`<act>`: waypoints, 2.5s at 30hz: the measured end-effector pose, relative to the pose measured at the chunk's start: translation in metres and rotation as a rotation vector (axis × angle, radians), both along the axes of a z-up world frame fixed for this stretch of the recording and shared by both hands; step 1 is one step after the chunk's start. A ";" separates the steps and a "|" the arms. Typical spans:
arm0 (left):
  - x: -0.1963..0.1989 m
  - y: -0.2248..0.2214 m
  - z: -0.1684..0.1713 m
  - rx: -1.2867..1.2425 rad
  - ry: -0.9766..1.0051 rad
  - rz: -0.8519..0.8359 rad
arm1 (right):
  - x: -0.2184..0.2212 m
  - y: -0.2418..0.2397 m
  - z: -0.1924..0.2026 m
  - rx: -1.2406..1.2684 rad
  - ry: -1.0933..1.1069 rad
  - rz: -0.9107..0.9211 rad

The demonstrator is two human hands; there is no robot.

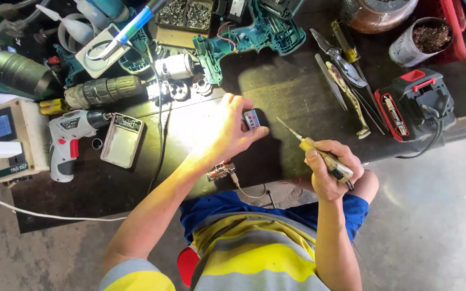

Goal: Soldering wires and components onto a small circuit board and battery assembly on a repair bench.

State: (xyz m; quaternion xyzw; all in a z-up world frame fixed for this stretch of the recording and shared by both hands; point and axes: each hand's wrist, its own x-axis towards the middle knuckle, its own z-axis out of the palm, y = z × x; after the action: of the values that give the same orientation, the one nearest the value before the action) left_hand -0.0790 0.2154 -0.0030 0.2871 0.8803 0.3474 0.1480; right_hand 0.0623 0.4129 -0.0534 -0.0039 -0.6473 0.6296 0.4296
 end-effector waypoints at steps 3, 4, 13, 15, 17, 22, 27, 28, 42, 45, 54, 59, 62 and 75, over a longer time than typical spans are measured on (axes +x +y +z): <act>0.007 0.002 0.003 -0.069 -0.021 0.072 | 0.000 0.000 0.000 0.005 0.006 -0.009; 0.010 0.005 0.002 -0.060 0.015 0.073 | 0.000 0.001 -0.002 0.006 0.006 -0.007; 0.020 0.003 -0.020 0.278 -0.143 0.180 | 0.001 0.000 -0.004 -0.042 0.016 -0.010; 0.013 0.003 -0.025 0.463 -0.298 0.238 | 0.002 0.000 -0.006 -0.057 0.016 -0.005; 0.005 0.004 -0.025 0.523 -0.467 0.317 | 0.001 0.000 -0.006 -0.040 0.019 -0.015; -0.024 0.006 -0.046 0.416 -0.464 0.339 | 0.002 -0.002 -0.004 -0.030 -0.022 -0.035; -0.035 0.002 -0.030 0.108 -0.108 0.230 | 0.002 -0.004 -0.006 -0.003 -0.057 -0.039; -0.037 0.003 -0.036 0.081 -0.065 0.213 | 0.001 -0.005 -0.006 -0.020 -0.055 -0.047; 0.048 -0.089 0.026 0.444 0.292 0.325 | -0.010 -0.032 0.015 -0.019 -0.286 -0.120; 0.071 -0.121 0.016 0.480 0.552 0.491 | -0.023 -0.036 0.008 0.020 -0.187 -0.186; 0.096 -0.146 -0.031 0.556 0.632 0.628 | -0.019 -0.026 -0.009 0.360 -0.393 -0.312; 0.097 -0.146 -0.034 0.551 0.602 0.625 | -0.024 -0.027 0.000 0.399 -0.326 -0.247; 0.095 -0.144 -0.030 0.573 0.594 0.611 | -0.027 -0.028 0.009 0.422 -0.284 -0.206; 0.101 -0.148 -0.019 0.395 0.546 0.526 | -0.030 -0.043 0.032 0.097 -0.328 -0.330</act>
State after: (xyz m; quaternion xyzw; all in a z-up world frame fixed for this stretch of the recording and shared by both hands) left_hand 0.0215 0.0675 -0.0219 0.1569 0.8471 0.4465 -0.2419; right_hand 0.0326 0.3694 -0.0210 -0.1914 -0.7286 0.5098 0.4154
